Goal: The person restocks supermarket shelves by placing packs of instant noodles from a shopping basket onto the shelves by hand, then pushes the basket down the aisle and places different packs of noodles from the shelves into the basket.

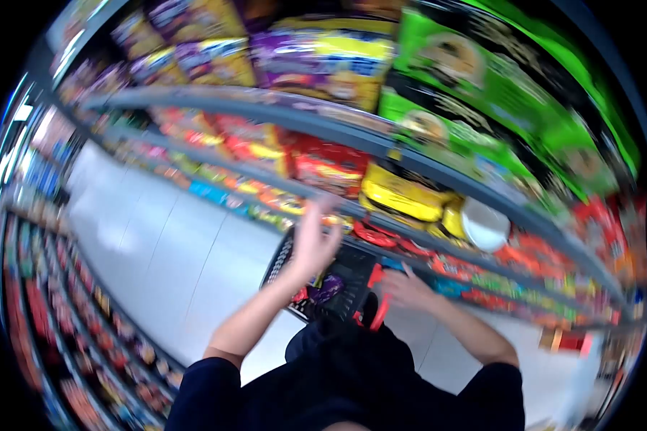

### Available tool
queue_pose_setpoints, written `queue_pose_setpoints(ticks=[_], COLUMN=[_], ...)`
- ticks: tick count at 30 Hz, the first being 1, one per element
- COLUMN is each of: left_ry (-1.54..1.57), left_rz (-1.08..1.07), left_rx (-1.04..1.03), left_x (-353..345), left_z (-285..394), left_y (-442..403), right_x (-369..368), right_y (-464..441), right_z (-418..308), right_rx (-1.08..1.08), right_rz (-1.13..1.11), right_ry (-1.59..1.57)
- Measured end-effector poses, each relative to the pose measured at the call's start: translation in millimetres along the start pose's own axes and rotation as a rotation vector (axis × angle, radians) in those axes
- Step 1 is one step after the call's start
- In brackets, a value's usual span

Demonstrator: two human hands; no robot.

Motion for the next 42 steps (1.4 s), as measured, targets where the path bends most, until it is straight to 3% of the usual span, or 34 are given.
queue_pose_setpoints(ticks=[1, 3, 4, 5, 6, 7, 10, 12, 13, 14, 18, 22, 24, 32, 36, 40, 42], left_ry=[0.13, 0.191, 0.231, 0.282, 0.36, 0.439, 0.451, 0.34, 0.353, 0.361, -0.065, -0.164, -0.184, -0.232, -0.254, -0.388, -0.359], left_rz=[-0.095, -0.314, -0.443, -0.493, -0.584, -0.59, -0.642, -0.671, -0.558, -0.426, -0.405, -0.261, -0.207, -0.273, -0.261, -0.15, -0.2], left_rx=[0.286, 0.612, 0.693, 0.645, 0.821, 0.88, 0.769, 0.825, 0.83, 0.939, 1.108, 1.042, 1.05, 0.997, 0.991, 0.899, 0.95], left_x=[-35.1, -98.7, -121.8, -159.6, -178.5, -191.0, -202.0, -203.0, -200.3, -194.4, -167.8, -119.4, -91.7, 18.4, 55.7, 87.5, 120.1], left_z=[-49.4, -99.6, -100.3, -116.7, -113.1, -106.0, -94.8, -105.4, -105.5, -104.9, -131.1, -163.1, -177.4, -232.4, -268.8, -318.9, -339.0], left_y=[52.8, 161.3, 201.3, 250.2, 279.8, 296.3, 298.0, 297.7, 294.8, 297.1, 298.3, 297.3, 294.3, 276.9, 268.4, 265.9, 257.1], right_x=[-44.3, -106.9, -120.3, -117.0, -112.8, -119.2, -110.9, -119.6, -121.6, -121.3, -124.6, -124.9, -126.5, -127.6, -119.7, -128.5, -122.6], right_y=[10.7, 7.1, -1.3, -21.0, -39.1, -56.1, -86.8, -110.1, -124.4, -140.8, -202.4, -266.4, -297.2, -403.3, -454.6, -520.0, -560.8], right_z=[12.2, 35.7, 49.8, 50.9, 47.7, 54.8, 51.4, 55.8, 52.7, 47.1, 27.9, 13.0, 8.0, -9.8, -17.2, -14.3, -22.4], right_rx=[0.032, 0.044, 0.016, 0.035, 0.048, 0.132, -0.017, -0.056, -0.073, -0.042, -0.049, -0.006, -0.048, -0.136, -0.117, -0.06, -0.058], right_rz=[-0.137, -0.305, -0.343, -0.24, -0.14, -0.171, -0.319, -0.299, -0.351, -0.337, -0.318, -0.325, -0.446, -0.488, -0.356, -0.345, -0.345], right_ry=[0.005, -0.03, -0.087, -0.083, -0.093, -0.302, -0.27, -0.238, -0.185, -0.201, -0.116, -0.126, -0.076, -0.089, -0.142, -0.174, -0.168])
Point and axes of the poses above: each hand's wrist, its own y-axis away from the middle knuckle, its own x-axis out of the back of the hand, z = x × y, the point moved 6 cm from there along -y, towards the middle knuckle, and after that the axes turned 10 degrees about -z, right-handed, at the moved point
